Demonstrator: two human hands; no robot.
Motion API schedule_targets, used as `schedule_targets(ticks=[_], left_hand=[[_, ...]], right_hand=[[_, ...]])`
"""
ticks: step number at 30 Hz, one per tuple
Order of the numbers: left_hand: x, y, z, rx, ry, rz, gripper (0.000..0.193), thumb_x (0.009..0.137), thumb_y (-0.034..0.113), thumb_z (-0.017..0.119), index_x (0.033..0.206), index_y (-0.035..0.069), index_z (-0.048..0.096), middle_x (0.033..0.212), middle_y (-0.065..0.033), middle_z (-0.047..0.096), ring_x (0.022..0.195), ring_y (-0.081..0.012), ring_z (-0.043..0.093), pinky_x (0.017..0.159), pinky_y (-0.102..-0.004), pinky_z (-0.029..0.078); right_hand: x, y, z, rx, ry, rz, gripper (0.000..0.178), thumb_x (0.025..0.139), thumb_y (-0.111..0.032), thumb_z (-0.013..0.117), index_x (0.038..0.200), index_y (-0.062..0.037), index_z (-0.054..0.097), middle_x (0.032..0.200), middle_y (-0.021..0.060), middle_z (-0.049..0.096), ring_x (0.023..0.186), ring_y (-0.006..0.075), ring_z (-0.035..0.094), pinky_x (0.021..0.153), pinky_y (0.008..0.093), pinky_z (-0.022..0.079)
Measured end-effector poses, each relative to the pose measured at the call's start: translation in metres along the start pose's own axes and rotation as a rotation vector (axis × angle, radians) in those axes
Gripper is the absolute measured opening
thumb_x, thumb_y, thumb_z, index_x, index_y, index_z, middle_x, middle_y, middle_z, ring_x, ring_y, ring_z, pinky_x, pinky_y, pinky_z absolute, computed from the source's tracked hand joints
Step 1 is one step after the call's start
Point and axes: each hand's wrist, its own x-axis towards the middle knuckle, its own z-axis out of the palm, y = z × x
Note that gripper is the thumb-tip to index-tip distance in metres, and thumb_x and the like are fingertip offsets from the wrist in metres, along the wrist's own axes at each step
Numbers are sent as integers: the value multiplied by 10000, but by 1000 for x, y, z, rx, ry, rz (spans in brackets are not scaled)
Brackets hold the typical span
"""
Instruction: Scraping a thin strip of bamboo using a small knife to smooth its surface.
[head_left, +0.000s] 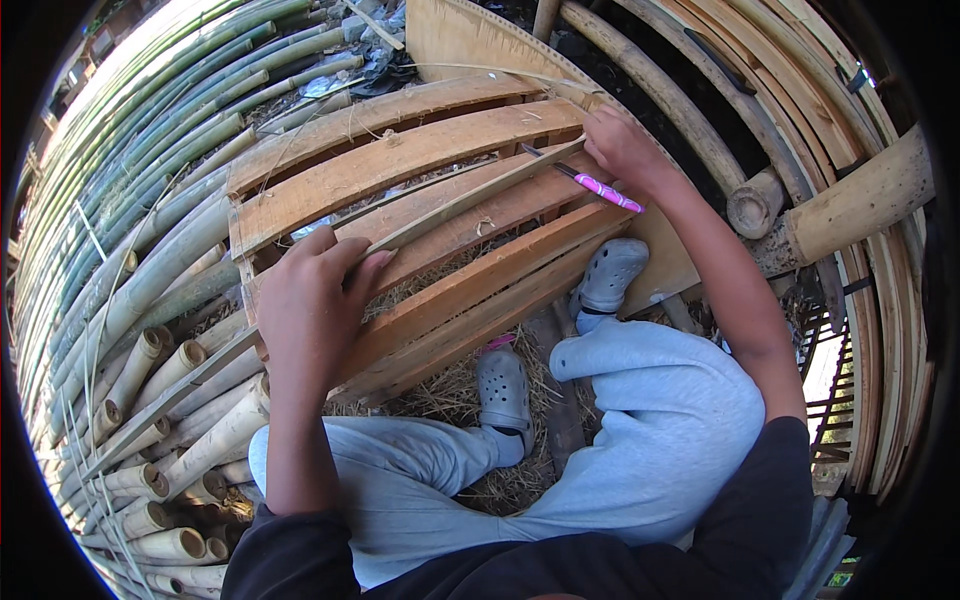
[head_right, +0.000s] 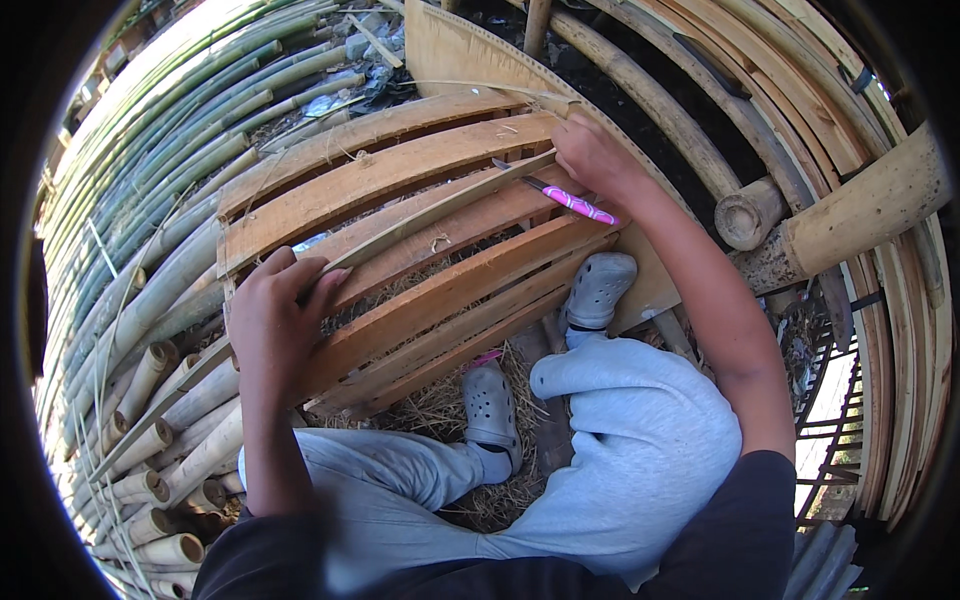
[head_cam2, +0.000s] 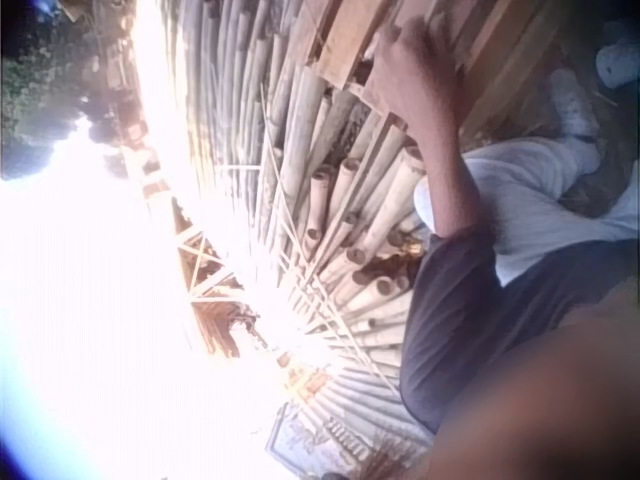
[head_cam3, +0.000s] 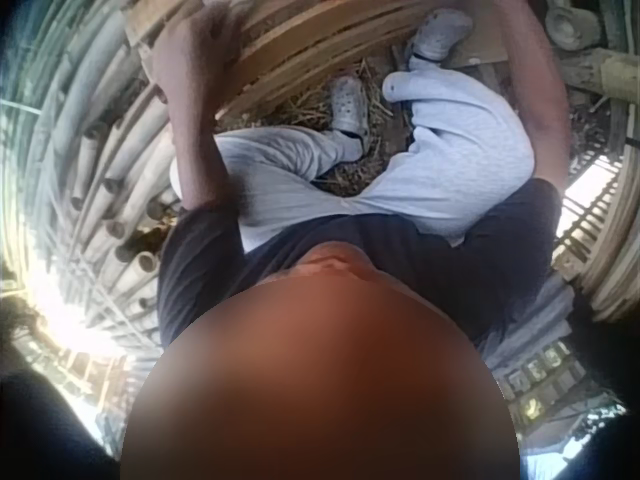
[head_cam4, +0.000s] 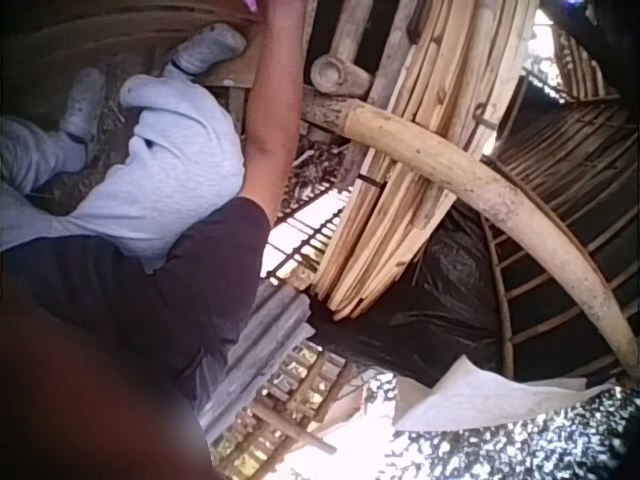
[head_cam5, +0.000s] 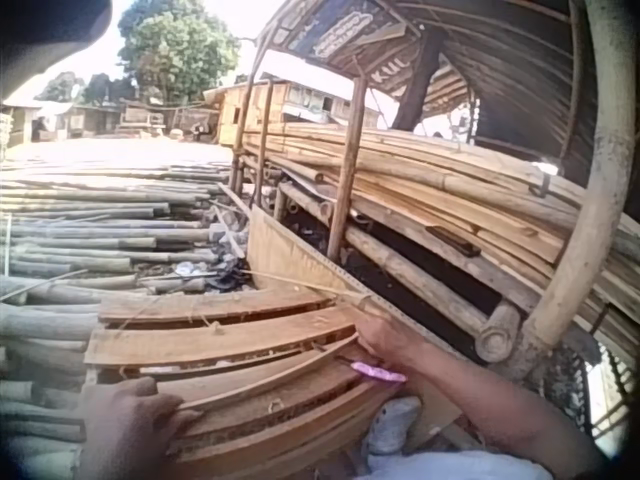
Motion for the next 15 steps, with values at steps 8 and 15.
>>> schedule_targets(ticks=[8, 15], left_hand=[[-1, 0, 1, 9, -15, -19, 226, 882, 335, 764, 938, 116, 777, 790, -97, 612, 748, -315, 643, 675, -435, 489], [-3, -4, 0, -14, 5, 10, 221, 874, 323, 772, 907, 105, 782, 767, -101, 601, 726, -310, 635, 667, -433, 482]], right_hand=[[-1, 15, -5, 128, 20, -78, 143, 833, -3, 631, 830, 18, 490, 817, 208, 523, 843, 419, 558, 749, 481, 471], [1, 29, 0, 94, 82, 18, 105, 864, -27, 607, 825, 10, 517, 781, 222, 555, 826, 445, 594, 755, 507, 488]])
